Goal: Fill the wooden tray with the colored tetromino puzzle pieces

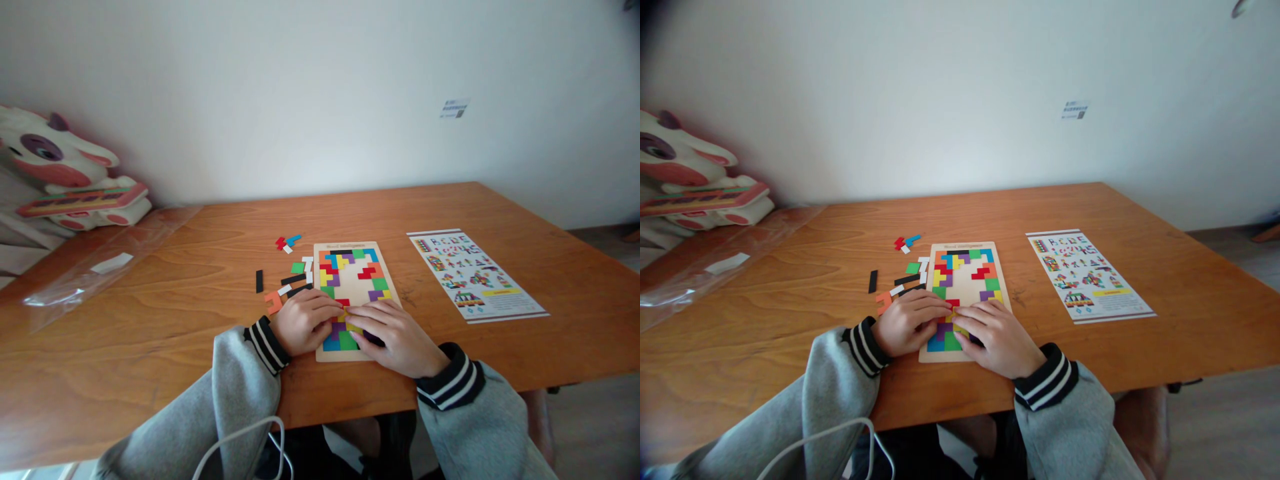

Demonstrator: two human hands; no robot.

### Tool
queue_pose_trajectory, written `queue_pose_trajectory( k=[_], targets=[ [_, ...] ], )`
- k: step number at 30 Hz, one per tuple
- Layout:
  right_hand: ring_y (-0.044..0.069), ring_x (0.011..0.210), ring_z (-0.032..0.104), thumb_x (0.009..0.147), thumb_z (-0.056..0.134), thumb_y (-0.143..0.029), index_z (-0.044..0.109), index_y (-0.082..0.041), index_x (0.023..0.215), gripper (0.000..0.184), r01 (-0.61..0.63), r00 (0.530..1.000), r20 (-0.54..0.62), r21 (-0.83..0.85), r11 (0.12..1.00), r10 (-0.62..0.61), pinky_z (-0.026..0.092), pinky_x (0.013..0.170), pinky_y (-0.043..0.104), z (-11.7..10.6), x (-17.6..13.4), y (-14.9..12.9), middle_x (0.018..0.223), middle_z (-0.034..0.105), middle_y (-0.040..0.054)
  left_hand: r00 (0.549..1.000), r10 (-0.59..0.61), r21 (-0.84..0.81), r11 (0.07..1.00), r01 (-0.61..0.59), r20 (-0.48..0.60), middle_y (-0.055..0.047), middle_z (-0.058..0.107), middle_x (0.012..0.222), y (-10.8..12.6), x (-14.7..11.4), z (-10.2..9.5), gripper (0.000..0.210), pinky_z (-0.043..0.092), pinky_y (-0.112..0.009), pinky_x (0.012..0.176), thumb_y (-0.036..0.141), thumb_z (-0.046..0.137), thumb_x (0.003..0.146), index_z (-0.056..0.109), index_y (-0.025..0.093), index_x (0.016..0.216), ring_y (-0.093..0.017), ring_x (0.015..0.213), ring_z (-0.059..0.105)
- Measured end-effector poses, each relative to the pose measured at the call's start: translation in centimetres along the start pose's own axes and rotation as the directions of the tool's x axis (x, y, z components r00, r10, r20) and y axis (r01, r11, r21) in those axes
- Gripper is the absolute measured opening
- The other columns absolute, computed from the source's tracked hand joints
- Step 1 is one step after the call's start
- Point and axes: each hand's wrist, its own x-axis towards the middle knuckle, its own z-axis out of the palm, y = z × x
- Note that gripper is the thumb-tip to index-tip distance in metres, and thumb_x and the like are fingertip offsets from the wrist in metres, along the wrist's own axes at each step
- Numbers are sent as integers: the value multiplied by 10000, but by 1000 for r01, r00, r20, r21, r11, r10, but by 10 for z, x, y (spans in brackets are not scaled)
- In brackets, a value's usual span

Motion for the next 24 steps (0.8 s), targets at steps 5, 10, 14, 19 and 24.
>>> queue_pose_trajectory(
  k=[5, 10, 14, 19, 24],
  targets=[
    [225, 1034, 697, 967, 572, -253, 657, -197, 1225, 277, -31, 1000, -1, 15, 999, 31, 574, 912, 415, 1, -1, 1, 1172, 731, 101, 1000, -7, 19, 1000, 7, -23, -70, 759, 1051, 2, 2, -3, 335, 578, -392, 901, 96, 498, 860, 688, 193, 1119, -200, 945, 696],
    [259, 1151, 664, 967, 559, -262, 593, -191, 1302, 344, -95, 995, -13, -17, 995, 94, 552, 985, 474, 1, -2, 3, 1267, 693, 127, 998, -21, 67, 997, 25, -55, -66, 757, 1042, -3, 1, -9, 294, 584, -379, 870, 101, 513, 871, 695, 192, 1084, -205, 937, 678],
    [260, 1205, 650, 974, 540, -256, 541, -193, 1369, 400, -125, 992, 12, -27, 992, 125, 482, 1088, 531, 0, -2, 3, 1283, 697, 119, 993, -83, 74, 993, 89, -80, -65, 756, 1039, -17, -2, -15, 285, 577, -382, 886, 101, 522, 888, 695, 201, 1091, -200, 956, 680],
    [263, 1221, 645, 984, 530, -273, 530, -191, 1388, 413, -139, 990, 3, -62, 988, 139, 432, 1132, 565, 1, -4, 3, 1286, 700, 122, 964, -247, 193, 946, 262, -96, -114, 692, 1232, -38, -11, -20, 277, 533, -464, 990, 236, 560, 939, 651, 194, 1196, -254, 1120, 649],
    [266, 1234, 634, 996, 519, -292, 545, -187, 1355, 375, -158, 987, 10, -79, 984, 160, 425, 1132, 568, 2, -6, 4, 1272, 707, 116, 915, -397, 304, 865, 399, -72, -168, 520, 1474, -54, -19, -20, 458, 422, -587, 1108, 444, 559, 958, 574, 181, 1334, -353, 1382, 461]
  ],
)
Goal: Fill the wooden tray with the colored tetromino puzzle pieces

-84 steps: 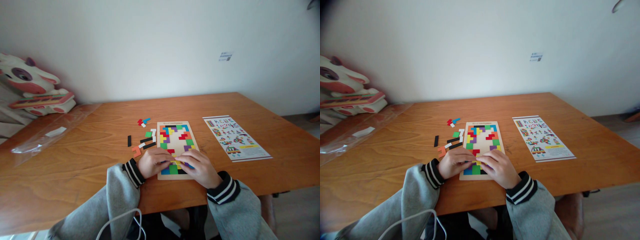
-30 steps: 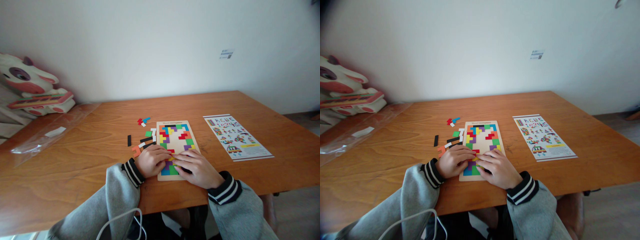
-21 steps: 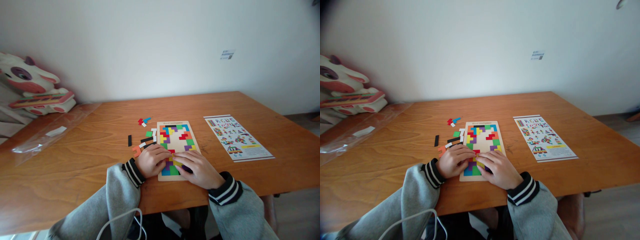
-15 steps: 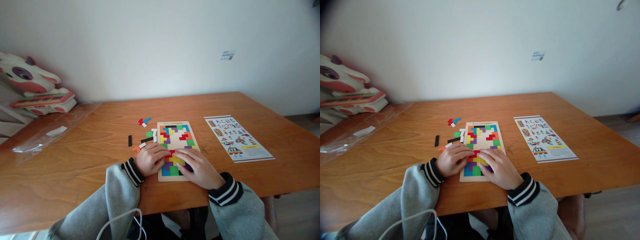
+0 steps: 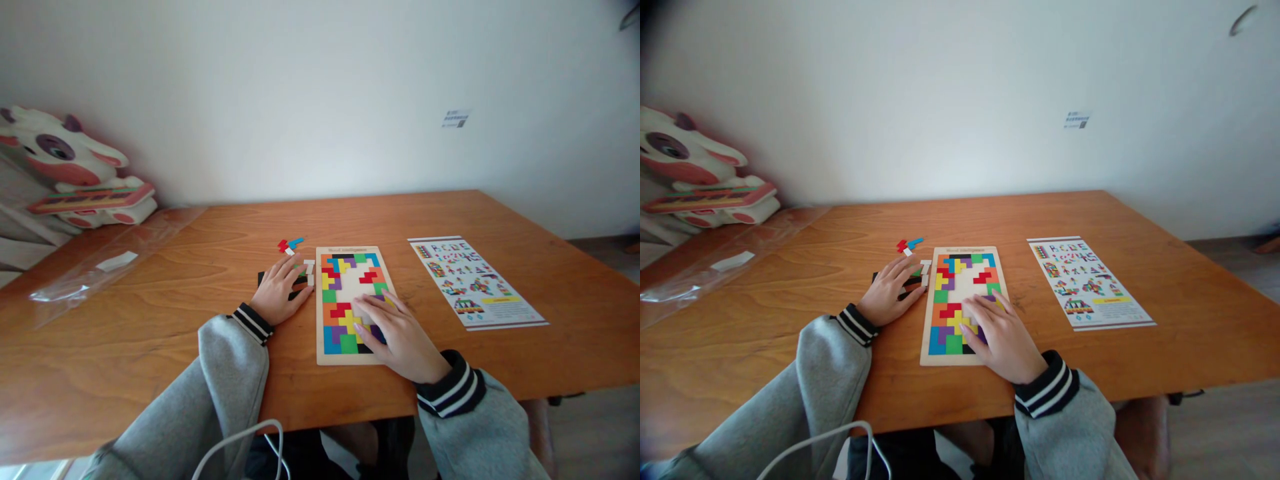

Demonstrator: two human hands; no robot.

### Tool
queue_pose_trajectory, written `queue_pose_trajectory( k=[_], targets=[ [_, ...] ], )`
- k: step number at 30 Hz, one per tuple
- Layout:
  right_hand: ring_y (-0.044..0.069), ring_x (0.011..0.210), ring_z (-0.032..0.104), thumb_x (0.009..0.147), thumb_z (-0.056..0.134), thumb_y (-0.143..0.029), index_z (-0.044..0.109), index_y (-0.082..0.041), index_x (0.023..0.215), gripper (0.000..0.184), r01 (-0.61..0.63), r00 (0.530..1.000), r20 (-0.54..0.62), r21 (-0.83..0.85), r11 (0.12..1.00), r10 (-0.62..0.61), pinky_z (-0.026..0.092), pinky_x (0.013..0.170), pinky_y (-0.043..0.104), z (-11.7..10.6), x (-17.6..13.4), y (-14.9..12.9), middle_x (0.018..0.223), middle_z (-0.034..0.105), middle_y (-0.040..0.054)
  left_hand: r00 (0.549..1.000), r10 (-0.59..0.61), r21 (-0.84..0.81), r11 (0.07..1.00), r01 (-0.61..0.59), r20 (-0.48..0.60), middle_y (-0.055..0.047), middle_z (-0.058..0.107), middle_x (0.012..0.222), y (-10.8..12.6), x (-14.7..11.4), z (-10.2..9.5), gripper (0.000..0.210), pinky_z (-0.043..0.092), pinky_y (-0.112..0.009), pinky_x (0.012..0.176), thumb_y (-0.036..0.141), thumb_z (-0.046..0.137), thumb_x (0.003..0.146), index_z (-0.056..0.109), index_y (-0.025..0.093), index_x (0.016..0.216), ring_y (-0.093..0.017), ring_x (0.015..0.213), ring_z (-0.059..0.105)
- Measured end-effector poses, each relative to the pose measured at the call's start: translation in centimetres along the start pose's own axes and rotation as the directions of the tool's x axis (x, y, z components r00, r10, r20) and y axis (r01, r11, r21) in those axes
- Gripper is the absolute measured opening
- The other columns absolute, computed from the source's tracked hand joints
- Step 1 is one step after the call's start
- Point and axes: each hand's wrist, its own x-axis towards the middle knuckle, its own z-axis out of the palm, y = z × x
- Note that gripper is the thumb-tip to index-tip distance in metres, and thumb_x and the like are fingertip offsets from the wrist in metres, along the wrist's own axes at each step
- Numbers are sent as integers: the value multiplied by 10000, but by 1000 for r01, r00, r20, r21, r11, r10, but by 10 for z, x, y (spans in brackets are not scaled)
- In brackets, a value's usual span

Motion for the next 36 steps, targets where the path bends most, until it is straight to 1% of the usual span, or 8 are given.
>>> queue_pose_trajectory(
  k=[4, 7, 10, 16, 21, 28, 32, 36],
  targets=[
    [265, 1208, 648, 1002, 511, -296, 547, -185, 1335, 353, -1, 1000, 5, 0, 1000, 1, 446, 1108, 562, -1, -1, 1, 1261, 712, 116, 996, -63, 83, 995, 58, 56, -177, 389, 1576, -6, 4, 3, 567, 326, -652, 1144, 544, 523, 959, 522, 207, 1416, -401, 1466, 331],
    [266, 1213, 643, 998, 518, -288, 547, -197, 1333, 349, -2, 1000, 7, 5, 1000, 2, 450, 1103, 558, -1, -1, 1, 1262, 712, 108, 990, -137, 164, 978, 129, 40, -191, 303, 1617, -14, 14, 6, 714, 239, -692, 1157, 644, 570, 894, 476, 231, 1469, -448, 1491, 250],
    [269, 1218, 638, 993, 527, -288, 543, -202, 1343, 360, -10, 1000, 4, 10, 1000, 10, 452, 1103, 556, -1, -1, 1, 1271, 705, 107, 980, -182, 175, 970, 167, 76, -172, 282, 1631, -24, 27, 9, 815, 254, -679, 1151, 714, 574, 852, 415, 270, 1517, -466, 1493, 227],
    [266, 1200, 644, 1000, 511, -292, 505, -186, 1385, 399, -5, 1000, 18, 2, 1000, 5, 466, 1091, 555, -1, -1, 2, 1301, 686, 119, 955, -146, 202, 975, 94, 257, -126, 333, 1620, -39, 43, 14, 599, 238, -631, 1181, 591, 433, 986, 417, 315, 1517, -387, 1495, 286],
    [267, 1228, 627, 1001, 511, -319, 504, -191, 1390, 410, -31, 999, 42, -3, 1000, 31, 451, 1106, 559, 0, -3, 3, 1312, 679, 117, 960, -115, 211, 976, 60, 255, -63, 338, 1625, -40, 31, 13, 515, 253, -588, 1198, 527, 392, 1019, 438, 354, 1501, -350, 1496, 300],
    [260, 1218, 638, 993, 518, -312, 554, -211, 1356, 378, -24, 1000, 12, 9, 1000, 24, 496, 1072, 505, -1, -3, 3, 1295, 693, 101, 974, -52, 172, 985, 14, 219, -92, 358, 1613, -27, -8, -1, 527, 283, -570, 1199, 507, 358, 1030, 458, 279, 1495, -333, 1494, 307],
    [262, 1217, 638, 990, 532, -333, 564, -200, 1339, 375, -22, 1000, 7, 1, 1000, 22, 521, 1045, 484, -2, -4, 2, 1296, 691, 103, 984, -9, 109, 994, -11, 179, -117, 422, 1573, -21, -28, -11, 521, 319, -563, 1192, 502, 405, 1016, 517, 222, 1441, -319, 1459, 374],
    [261, 1236, 623, 997, 526, -328, 532, -189, 1358, 387, -19, 999, 33, -20, 1000, 20, 518, 1048, 490, -2, -5, 2, 1318, 677, 103, 986, -16, 75, 997, 4, 165, -122, 460, 1545, -15, -26, -18, 502, 325, -579, 1186, 483, 451, 999, 544, 196, 1401, -330, 1437, 399]
  ],
)
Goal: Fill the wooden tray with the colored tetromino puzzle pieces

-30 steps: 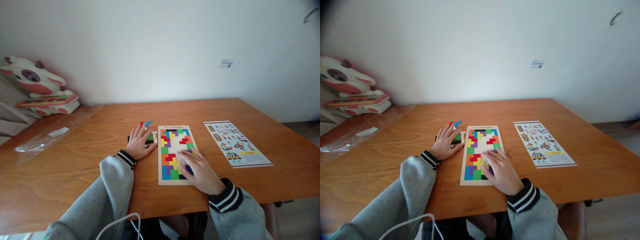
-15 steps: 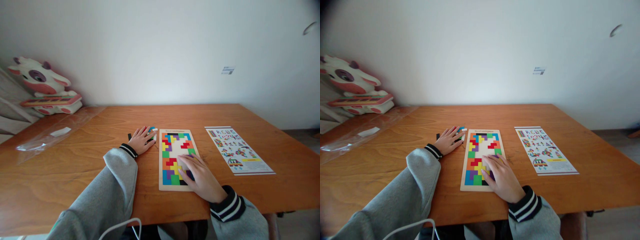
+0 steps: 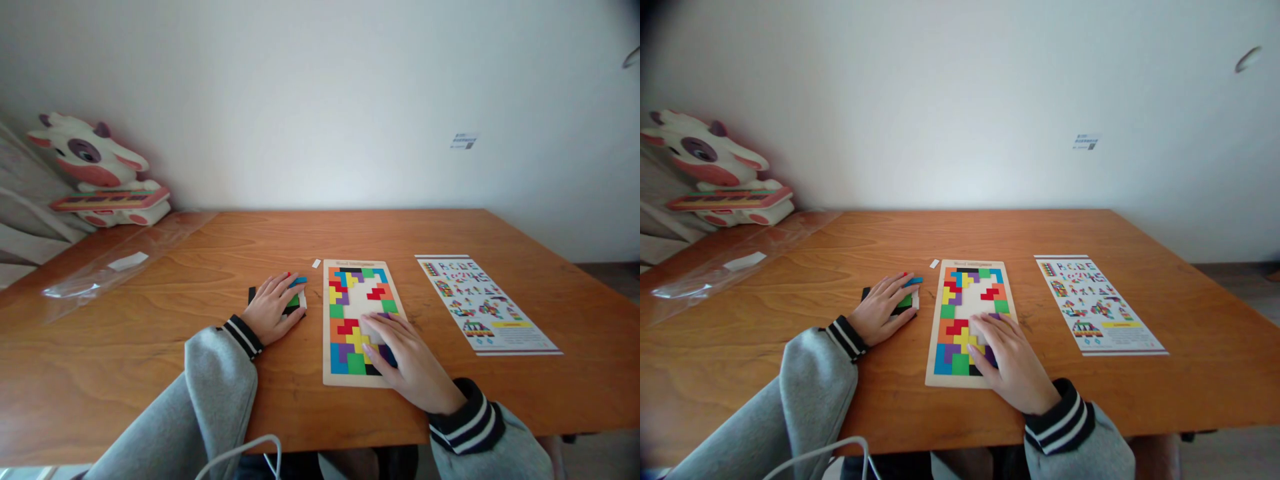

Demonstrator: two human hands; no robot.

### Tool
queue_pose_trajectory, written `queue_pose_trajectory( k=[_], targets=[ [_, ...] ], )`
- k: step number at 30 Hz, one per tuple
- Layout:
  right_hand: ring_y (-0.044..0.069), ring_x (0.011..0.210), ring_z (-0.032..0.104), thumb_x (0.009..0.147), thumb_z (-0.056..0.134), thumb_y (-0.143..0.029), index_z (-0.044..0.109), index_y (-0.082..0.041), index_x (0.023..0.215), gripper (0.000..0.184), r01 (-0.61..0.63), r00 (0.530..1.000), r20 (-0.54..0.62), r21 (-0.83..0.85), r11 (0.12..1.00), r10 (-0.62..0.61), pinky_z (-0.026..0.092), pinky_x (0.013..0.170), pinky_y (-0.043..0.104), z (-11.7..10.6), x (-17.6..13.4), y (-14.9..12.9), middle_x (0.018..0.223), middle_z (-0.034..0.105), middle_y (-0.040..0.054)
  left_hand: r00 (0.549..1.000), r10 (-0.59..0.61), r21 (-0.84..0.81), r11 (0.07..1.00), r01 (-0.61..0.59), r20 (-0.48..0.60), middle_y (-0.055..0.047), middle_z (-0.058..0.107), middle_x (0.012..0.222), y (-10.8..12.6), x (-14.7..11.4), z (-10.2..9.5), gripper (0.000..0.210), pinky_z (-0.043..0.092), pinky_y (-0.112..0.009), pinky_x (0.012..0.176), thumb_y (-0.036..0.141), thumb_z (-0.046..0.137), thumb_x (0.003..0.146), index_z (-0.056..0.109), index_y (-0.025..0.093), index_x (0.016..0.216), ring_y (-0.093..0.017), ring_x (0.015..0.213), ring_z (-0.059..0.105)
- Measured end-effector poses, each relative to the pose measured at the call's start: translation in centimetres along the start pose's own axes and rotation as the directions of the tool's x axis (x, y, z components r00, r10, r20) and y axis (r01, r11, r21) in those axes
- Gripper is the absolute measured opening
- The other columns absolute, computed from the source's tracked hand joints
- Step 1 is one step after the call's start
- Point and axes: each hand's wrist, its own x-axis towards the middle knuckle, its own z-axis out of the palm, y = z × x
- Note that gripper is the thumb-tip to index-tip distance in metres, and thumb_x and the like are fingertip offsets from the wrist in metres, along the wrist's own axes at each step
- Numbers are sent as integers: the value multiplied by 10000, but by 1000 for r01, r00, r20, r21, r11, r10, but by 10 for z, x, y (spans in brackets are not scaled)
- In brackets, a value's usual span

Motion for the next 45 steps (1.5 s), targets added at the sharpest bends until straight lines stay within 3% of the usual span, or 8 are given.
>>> queue_pose_trajectory(
  k=[5, 10, 15, 21, 27, 31, 39, 45],
  targets=[
    [261, 1227, 624, 999, 522, -343, 526, -185, 1354, 388, -4, 1000, 9, -12, 1000, 4, 533, 1028, 485, -1, 1, 0, 1308, 679, 105, 991, 107, -72, 992, -101, 83, -89, 369, 1608, 13, 37, -1, 541, 227, -561, 1234, 468, 375, 1031, 408, 218, 1510, -293, 1499, 307],
    [256, 1225, 627, 997, 523, -335, 520, -184, 1350, 384, -7, 1000, 10, -13, 1000, 7, 530, 1034, 483, -1, 0, 1, 1307, 682, 106, 989, 52, -79, 996, -41, 135, -142, 344, 1609, 17, 60, 10, 614, 204, -577, 1230, 553, 331, 1027, 416, 179, 1506, -310, 1501, 305],
    [249, 1233, 625, 985, 541, -327, 522, -198, 1369, 405, -20, 1000, 6, 19, 1000, 20, 528, 1041, 469, 1, -1, 1, 1316, 679, 97, 992, 107, -109, 989, -100, 60, -148, 445, 1552, 9, 33, 12, 607, 255, -541, 1226, 556, 389, 1011, 458, 165, 1470, -282, 1446, 413],
    [250, 1238, 621, 990, 530, -313, 495, -199, 1394, 422, -8, 1000, 6, 9, 1000, 8, 525, 1046, 465, -1, 0, 0, 1321, 674, 100, 955, 295, -147, 943, -298, -42, -100, 532, 1493, -5, -3, -2, 537, 267, -531, 1224, 464, 526, 959, 489, 227, 1439, -283, 1434, 419],
    [248, 1233, 623, 972, 553, -304, 502, -213, 1391, 432, -28, 998, -62, 28, 999, 30, 522, 1051, 453, -1, -6, 3, 1316, 674, 101, 992, 109, -60, 992, -113, -64, -133, 540, 1468, -30, -8, -21, 700, 372, -531, 1152, 605, 614, 866, 482, 225, 1439, -325, 1369, 479],
    [258, 1205, 640, 964, 562, -313, 519, -231, 1373, 420, -58, 994, -92, 32, 998, 60, 530, 1040, 467, 0, -10, 5, 1299, 681, 97, 997, 64, -62, 996, -66, -35, -140, 556, 1450, -39, -11, -19, 730, 428, -511, 1106, 626, 621, 850, 483, 216, 1437, -323, 1324, 526],
    [259, 1170, 658, 963, 565, -298, 531, -249, 1369, 410, -38, 992, -120, 62, 997, 45, 554, 997, 460, -2, -7, 3, 1278, 692, 87, 976, 195, -105, 973, -205, -94, -101, 682, 1297, -33, -8, -13, 444, 498, -461, 1023, 511, 614, 919, 642, 227, 1259, -275, 1210, 624],
    [253, 1143, 664, 971, 558, -299, 529, -238, 1353, 388, -34, 989, -141, 41, 999, 40, 551, 987, 460, -3, -7, 2, 1252, 699, 94, 935, 270, -71, 954, -293, -230, -63, 772, 989, -34, -4, -25, 190, 573, -334, 832, 272, 571, 969, 717, 215, 1075, -184, 896, 717]
  ],
)
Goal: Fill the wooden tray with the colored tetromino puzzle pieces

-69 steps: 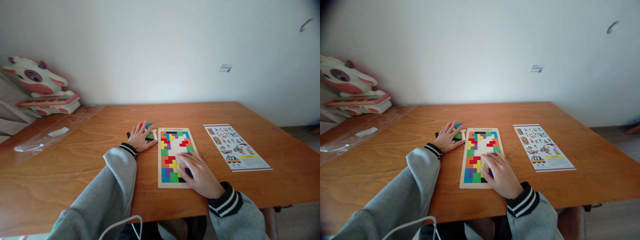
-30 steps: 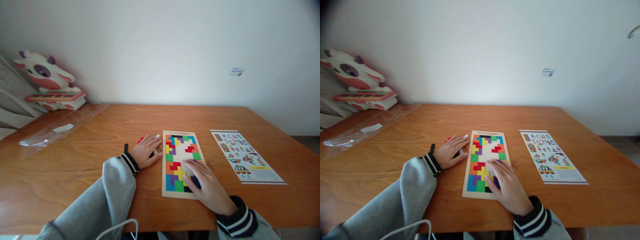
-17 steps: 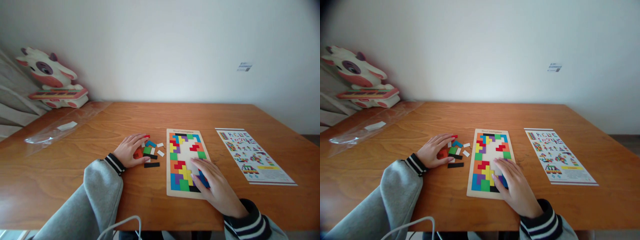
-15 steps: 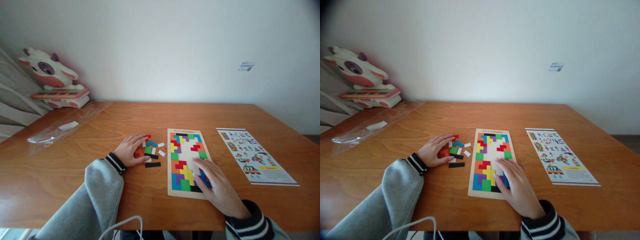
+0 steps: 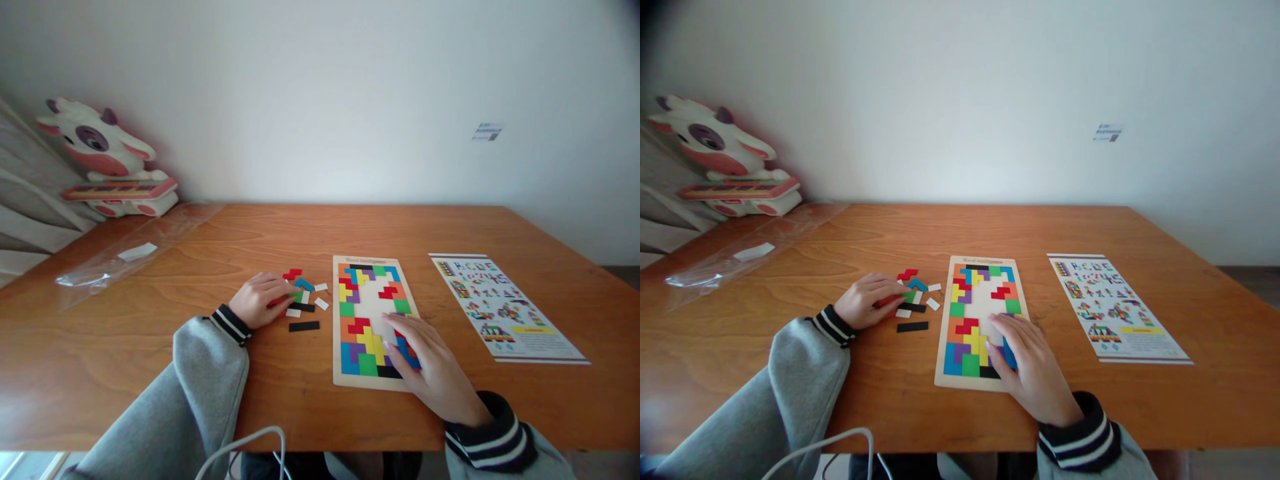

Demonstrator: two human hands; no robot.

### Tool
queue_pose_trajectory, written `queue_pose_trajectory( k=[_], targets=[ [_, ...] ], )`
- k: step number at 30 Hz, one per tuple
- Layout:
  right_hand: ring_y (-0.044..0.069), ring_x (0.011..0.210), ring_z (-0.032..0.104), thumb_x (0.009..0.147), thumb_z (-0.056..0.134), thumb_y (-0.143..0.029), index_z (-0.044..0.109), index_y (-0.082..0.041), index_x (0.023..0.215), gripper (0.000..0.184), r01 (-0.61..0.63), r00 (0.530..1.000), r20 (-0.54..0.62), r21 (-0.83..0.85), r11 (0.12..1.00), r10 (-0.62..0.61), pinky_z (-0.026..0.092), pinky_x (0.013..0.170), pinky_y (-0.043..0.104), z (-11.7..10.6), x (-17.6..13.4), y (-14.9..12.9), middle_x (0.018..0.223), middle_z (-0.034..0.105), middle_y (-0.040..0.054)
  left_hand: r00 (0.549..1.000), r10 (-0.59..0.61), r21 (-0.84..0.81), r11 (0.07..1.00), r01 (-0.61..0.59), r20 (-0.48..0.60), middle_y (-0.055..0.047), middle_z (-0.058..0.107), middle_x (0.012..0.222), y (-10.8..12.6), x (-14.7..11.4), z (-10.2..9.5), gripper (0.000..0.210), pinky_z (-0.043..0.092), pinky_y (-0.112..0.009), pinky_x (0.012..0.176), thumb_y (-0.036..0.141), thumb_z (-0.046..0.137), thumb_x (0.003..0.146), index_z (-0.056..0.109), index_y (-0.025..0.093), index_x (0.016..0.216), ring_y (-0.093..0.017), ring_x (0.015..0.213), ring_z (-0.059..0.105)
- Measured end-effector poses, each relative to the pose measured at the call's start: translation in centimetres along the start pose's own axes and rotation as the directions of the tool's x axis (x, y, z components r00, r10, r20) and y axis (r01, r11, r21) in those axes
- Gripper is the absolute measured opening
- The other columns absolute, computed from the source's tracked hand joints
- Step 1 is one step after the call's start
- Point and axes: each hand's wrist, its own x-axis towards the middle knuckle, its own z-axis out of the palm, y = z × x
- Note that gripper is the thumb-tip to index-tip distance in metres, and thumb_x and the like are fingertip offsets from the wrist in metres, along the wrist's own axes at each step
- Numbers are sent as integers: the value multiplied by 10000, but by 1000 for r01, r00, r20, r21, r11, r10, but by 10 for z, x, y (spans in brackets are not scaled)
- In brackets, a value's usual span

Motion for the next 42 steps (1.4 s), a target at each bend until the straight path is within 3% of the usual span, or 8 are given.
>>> queue_pose_trajectory(
  k=[7, 13, 21, 32, 42],
  targets=[
    [279, 1100, 666, 981, 514, -350, 553, -250, 1332, 367, -97, 994, -60, -61, 993, 94, 541, 967, 484, 0, -3, 3, 1198, 711, 97, 999, 34, -17, 999, -34, -29, -48, 773, 921, -4, -2, 1, 185, 599, -264, 776, 263, 582, 974, 760, 230, 1010, -152, 854, 731],
    [277, 1096, 663, 972, 530, -347, 549, -248, 1330, 372, -130, 990, -61, -50, 990, 127, 525, 968, 475, -1, -4, 3, 1197, 708, 95, 999, 18, -2, 1000, -18, -27, -46, 785, 949, -7, -3, 3, 198, 611, -295, 809, 301, 578, 986, 761, 240, 1028, -165, 876, 728],
    [284, 1097, 663, 988, 507, -350, 562, -218, 1282, 327, -269, 944, -217, -73, 960, 248, 516, 956, 463, -3, -3, 2, 1191, 711, 118, 999, 25, -10, 1000, -25, -34, -31, 787, 1002, -9, -2, 5, 185, 605, -301, 834, 326, 609, 974, 748, 239, 1059, -169, 891, 724],
    [266, 1039, 684, 989, 506, -360, 550, -223, 1274, 320, -280, 936, -240, -61, 958, 258, 527, 925, 439, -4, -3, 1, 1146, 722, 107, 998, -60, -62, 996, 62, 35, -51, 780, 1066, -14, -3, 8, 255, 594, -338, 897, 407, 577, 984, 748, 244, 1083, -186, 958, 735],
    [271, 1013, 684, 985, 507, -369, 555, -225, 1257, 311, -284, 931, -252, -56, 957, 262, 530, 910, 442, -4, -1, 0, 1103, 726, 105, 1000, -20, -20, 1000, 20, 3, -48, 784, 1004, -13, -3, 6, 249, 592, -329, 839, 404, 586, 982, 738, 225, 1067, -185, 885, 727]
  ],
)
